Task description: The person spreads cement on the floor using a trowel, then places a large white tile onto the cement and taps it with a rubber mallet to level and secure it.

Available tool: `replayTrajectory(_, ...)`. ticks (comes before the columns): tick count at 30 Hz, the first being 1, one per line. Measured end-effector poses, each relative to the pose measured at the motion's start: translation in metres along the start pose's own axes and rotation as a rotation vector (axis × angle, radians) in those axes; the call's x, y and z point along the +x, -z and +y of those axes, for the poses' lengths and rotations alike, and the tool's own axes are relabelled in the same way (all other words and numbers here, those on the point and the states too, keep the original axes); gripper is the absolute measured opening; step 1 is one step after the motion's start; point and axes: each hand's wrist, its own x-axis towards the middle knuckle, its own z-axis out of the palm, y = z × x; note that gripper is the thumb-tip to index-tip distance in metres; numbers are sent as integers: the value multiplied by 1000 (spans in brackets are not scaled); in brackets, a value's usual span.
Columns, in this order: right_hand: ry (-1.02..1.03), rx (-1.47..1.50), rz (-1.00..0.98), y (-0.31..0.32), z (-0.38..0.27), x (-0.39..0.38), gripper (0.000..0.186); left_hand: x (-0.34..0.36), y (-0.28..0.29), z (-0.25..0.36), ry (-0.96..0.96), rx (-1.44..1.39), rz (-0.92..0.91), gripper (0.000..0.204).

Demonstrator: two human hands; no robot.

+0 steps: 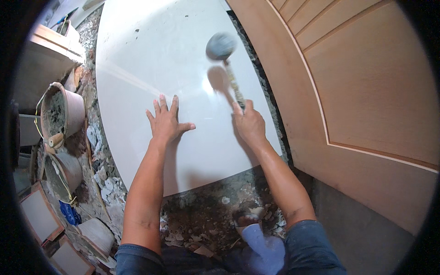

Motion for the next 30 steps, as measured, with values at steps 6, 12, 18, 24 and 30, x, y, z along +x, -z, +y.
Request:
replayTrajectory(6,35,52,15,0,-13,25,40,3,0,-1,-17,7,-9,117)
replayTrajectory(12,6,16,-74,5,-17,19,42,3,2,2,-7,34,1,117)
replayTrajectory(18,2,-21,-148,7,-7,3,39,5,-2,-1,-32,45,37,118)
replayTrajectory(24,37,-31,-136,2,10,-18,35,7,-3,-1,-21,21,25,118)
replayTrajectory(30,72,5,-132,-3,31,-45,38,4,-7,-3,-21,-11,45,119)
